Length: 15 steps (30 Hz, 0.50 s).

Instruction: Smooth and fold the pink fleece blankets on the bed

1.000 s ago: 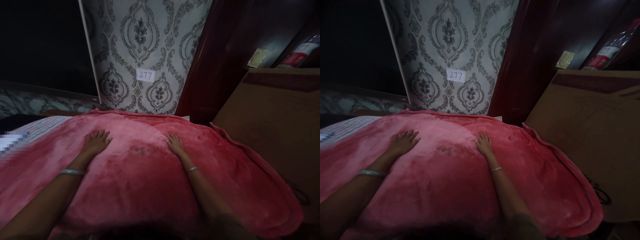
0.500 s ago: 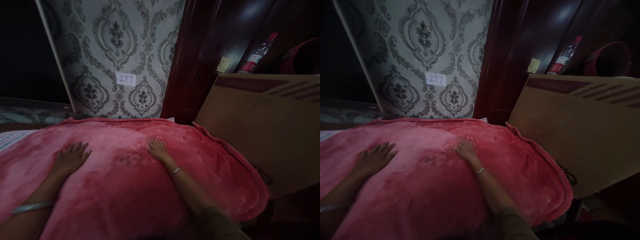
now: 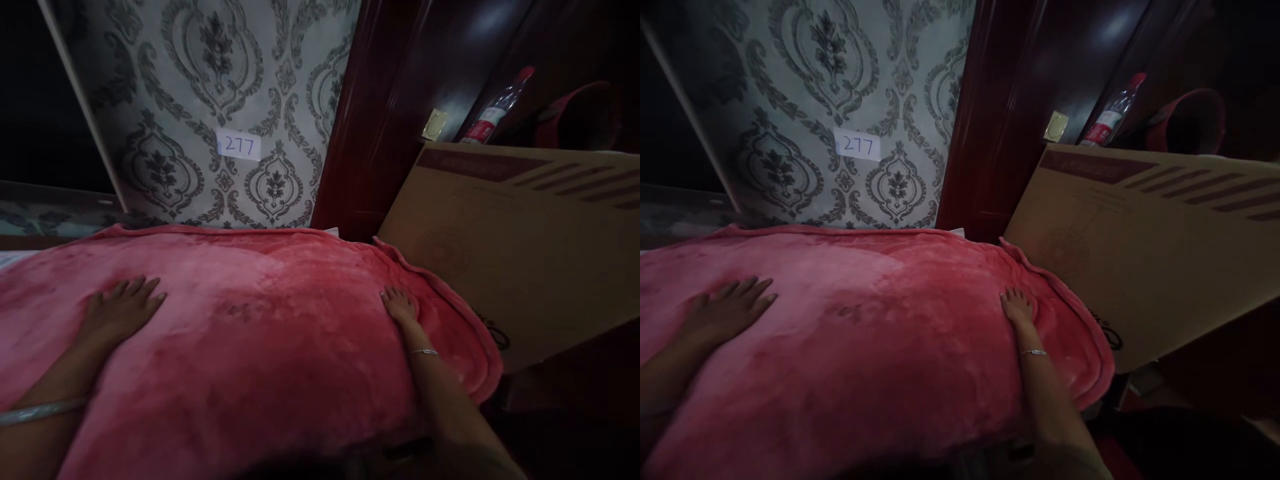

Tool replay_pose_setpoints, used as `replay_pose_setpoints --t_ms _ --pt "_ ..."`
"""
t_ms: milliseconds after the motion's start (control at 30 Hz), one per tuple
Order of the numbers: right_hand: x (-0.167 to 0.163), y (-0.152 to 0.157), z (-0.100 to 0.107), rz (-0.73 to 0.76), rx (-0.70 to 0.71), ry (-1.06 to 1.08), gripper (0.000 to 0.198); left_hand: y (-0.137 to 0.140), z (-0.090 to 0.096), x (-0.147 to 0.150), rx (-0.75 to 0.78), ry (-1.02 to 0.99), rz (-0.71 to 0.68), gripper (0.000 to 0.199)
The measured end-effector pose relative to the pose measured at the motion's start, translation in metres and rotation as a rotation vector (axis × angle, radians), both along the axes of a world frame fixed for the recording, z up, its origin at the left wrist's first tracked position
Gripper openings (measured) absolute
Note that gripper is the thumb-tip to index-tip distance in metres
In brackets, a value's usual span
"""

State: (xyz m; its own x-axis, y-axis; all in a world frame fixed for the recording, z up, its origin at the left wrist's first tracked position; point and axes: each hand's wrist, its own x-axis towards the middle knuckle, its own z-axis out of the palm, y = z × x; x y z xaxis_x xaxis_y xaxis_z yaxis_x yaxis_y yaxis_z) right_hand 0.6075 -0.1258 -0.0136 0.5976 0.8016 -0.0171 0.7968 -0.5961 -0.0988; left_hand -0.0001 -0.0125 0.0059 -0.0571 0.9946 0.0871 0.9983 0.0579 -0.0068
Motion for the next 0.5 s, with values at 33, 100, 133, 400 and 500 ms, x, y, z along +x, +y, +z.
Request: replay_pose_setpoints --t_ms 33,100,133,400,500 --pt "-0.004 -0.002 0.000 -0.003 0.006 -0.007 0.058 0.000 0.000 0.001 -0.004 -0.007 0.002 0.064" --pt "-0.023 -0.003 0.002 0.053 0.051 -0.016 0.058 -0.001 0.001 0.002 -0.024 -0.005 -0.001 0.065" --pt "-0.038 -0.003 0.002 0.121 0.089 -0.015 0.058 -0.003 0.003 0.003 -0.022 0.002 -0.011 0.065" --pt "-0.220 -0.015 0.010 0.856 0.199 0.161 0.063 -0.045 0.024 0.044 0.070 -0.148 -0.149 0.073" --pt "-0.254 -0.020 0.005 0.934 0.171 0.203 0.068 -0.080 0.007 0.076 0.059 -0.112 -0.343 0.081"
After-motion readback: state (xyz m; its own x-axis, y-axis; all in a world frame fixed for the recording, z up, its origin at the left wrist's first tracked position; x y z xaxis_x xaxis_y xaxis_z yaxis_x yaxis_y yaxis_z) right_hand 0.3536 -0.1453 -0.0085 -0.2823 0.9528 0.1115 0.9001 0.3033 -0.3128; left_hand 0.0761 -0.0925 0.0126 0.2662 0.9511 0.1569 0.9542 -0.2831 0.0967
